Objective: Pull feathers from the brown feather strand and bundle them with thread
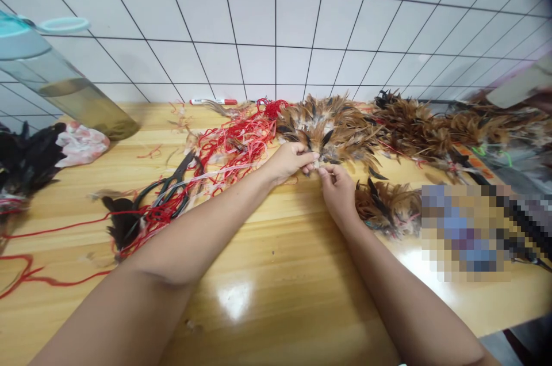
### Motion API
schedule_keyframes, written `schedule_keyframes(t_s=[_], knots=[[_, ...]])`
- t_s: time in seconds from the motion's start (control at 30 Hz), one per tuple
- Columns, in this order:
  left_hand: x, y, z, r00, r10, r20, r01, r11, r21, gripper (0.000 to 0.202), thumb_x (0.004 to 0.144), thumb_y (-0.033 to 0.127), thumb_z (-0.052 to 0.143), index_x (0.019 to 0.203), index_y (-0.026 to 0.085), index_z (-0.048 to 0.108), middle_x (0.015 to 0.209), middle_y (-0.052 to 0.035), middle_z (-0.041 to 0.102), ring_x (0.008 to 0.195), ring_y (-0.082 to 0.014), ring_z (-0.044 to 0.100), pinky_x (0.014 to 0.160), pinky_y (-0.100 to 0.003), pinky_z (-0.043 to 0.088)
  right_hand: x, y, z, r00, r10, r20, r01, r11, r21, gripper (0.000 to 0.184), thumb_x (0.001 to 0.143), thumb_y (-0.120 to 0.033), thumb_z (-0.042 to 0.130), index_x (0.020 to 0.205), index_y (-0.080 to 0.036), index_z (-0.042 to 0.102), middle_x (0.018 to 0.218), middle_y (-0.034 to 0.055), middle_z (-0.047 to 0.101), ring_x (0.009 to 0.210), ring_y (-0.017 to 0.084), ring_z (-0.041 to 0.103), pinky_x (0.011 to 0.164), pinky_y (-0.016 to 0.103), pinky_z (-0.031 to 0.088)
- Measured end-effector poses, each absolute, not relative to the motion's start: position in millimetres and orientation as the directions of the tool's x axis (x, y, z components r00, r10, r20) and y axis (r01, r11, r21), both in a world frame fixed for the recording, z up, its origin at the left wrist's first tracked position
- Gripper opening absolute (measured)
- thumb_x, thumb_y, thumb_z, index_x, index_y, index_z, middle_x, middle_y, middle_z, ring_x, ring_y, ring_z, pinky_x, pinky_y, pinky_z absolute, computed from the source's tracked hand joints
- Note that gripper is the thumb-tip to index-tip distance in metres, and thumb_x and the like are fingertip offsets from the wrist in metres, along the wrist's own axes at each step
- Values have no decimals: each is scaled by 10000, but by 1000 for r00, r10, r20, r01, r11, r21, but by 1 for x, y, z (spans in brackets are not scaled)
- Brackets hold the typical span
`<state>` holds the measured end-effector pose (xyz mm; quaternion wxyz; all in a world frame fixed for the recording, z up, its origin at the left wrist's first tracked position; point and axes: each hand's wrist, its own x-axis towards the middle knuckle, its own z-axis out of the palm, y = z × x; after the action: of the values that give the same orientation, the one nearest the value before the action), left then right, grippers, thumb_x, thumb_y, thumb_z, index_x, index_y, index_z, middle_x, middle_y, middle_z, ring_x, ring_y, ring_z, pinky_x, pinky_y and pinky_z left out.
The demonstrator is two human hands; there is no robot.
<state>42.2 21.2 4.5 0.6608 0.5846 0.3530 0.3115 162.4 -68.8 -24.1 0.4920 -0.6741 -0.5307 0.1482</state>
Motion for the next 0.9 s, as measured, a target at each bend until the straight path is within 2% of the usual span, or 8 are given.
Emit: schedule_keyframes(t_s=[0.17, 0.3, 0.47, 0.63, 0.77, 0.9], knots=[[39, 23, 4, 577, 812, -88, 11, 100, 995, 219, 743, 256, 698, 654, 96, 578, 556, -7, 590, 475, -51, 511, 487, -178, 417, 164, -67, -25, 426, 870, 246, 434, 42, -900, 250, 815, -399, 540, 876, -181, 645, 753, 37, 633, 646, 159, 522, 655, 296, 435], [39, 18, 5, 623, 777, -86, 127, 8, 992, 210, 785, 248, 642, 651, 104, 568, 561, -12, 603, 461, -52, 513, 461, -169, 389, 165, -67, -25, 360, 889, 282, 480, 83, -873, 204, 785, -362, 564, 762, -182, 659, 766, 41, 640, 732, 172, 559, 712, 301, 439], [40, 12, 15, 659, 751, -36, 246, -171, 954, 199, 777, 207, 630, 622, 117, 544, 535, -3, 594, 486, -76, 552, 477, -171, 402, 166, -67, -23, 364, 881, 303, 580, 40, -813, 176, 763, -284, 564, 624, -190, 615, 689, 31, 597, 681, 169, 540, 679, 301, 427], [40, 10, 21, 678, 733, -55, 405, -311, 860, 210, 779, 228, 622, 602, 137, 556, 542, -14, 618, 529, -112, 583, 514, -198, 392, 167, -68, -26, 323, 885, 335, 750, -24, -661, 213, 780, -259, 544, 582, -194, 587, 679, 48, 585, 663, 176, 525, 640, 301, 408], [42, 10, 14, 693, 720, 38, 476, -496, 726, 244, 763, 255, 639, 554, 149, 573, 525, -13, 594, 522, -118, 522, 527, -225, 327, 169, -70, -32, 314, 903, 294, 862, -140, -488, 205, 800, -240, 516, 629, -186, 616, 721, 86, 606, 614, 185, 511, 586, 312, 384], [44, 10, 11, 713, 687, 138, 459, -607, 649, 299, 749, 243, 635, 487, 159, 515, 488, -4, 513, 499, -114, 431, 534, -250, 272, 168, -72, -32, 306, 911, 275, 891, -172, -421, 146, 792, -198, 525, 764, -176, 667, 758, 119, 637, 668, 225, 562, 601, 328, 399]])
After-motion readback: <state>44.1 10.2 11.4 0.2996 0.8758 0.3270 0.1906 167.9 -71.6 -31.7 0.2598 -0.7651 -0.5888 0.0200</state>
